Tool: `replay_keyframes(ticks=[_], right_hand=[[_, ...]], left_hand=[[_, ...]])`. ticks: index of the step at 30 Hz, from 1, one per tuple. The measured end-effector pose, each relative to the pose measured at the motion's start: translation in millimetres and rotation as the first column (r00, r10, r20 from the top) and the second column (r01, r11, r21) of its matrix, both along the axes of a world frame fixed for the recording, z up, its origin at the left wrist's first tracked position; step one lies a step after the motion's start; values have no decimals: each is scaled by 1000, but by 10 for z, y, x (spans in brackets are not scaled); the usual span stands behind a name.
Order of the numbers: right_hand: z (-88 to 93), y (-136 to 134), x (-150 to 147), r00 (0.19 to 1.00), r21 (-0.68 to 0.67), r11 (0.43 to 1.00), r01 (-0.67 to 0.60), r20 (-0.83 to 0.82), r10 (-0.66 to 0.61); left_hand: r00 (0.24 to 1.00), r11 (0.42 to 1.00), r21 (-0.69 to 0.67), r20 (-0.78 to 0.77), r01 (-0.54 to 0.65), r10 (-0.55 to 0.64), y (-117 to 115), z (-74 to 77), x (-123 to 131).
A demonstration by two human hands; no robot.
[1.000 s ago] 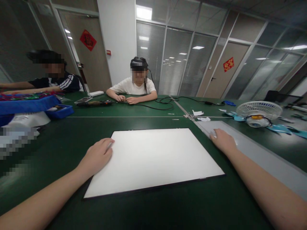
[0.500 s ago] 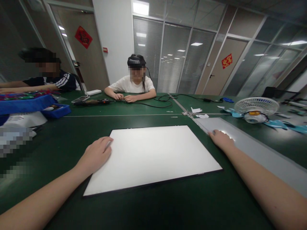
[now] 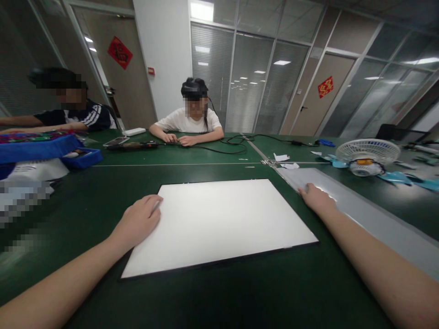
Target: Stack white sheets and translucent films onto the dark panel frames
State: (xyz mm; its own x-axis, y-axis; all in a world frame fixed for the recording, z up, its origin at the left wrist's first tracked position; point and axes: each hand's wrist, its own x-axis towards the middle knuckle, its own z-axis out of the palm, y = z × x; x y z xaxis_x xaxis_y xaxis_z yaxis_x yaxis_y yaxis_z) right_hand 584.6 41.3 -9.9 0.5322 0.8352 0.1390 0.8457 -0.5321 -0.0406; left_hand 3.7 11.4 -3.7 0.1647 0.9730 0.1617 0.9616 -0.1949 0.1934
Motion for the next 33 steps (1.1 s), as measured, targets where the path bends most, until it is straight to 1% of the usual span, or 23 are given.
replay_keyframes(ticks=[8,14,19,25,29,33], right_hand=[[41,-15,-63,998,-6,999,-36,59,37],[67,-25,-99,996,-23,999,-41,77,43],[105,-51,-153,992,-22,998,-67,108,69],[155,-76,-218,986,-29,996,-87,138,90],[229,-113,-303,981,-42,994,-105,161,110],[385,-182,-518,972,-1,987,-158,174,156]], left_hand=[[1000,1000,11,8,-4,4,-8,5,7],[1000,999,34,11,5,-6,-22,20,21],[1000,1000,23,-5,-1,1,-32,29,30],[1000,999,30,-8,12,-12,-5,6,9],[1000,1000,13,2,8,-8,-1,8,4],[1000,1000,20,-6,9,-9,-28,40,24]])
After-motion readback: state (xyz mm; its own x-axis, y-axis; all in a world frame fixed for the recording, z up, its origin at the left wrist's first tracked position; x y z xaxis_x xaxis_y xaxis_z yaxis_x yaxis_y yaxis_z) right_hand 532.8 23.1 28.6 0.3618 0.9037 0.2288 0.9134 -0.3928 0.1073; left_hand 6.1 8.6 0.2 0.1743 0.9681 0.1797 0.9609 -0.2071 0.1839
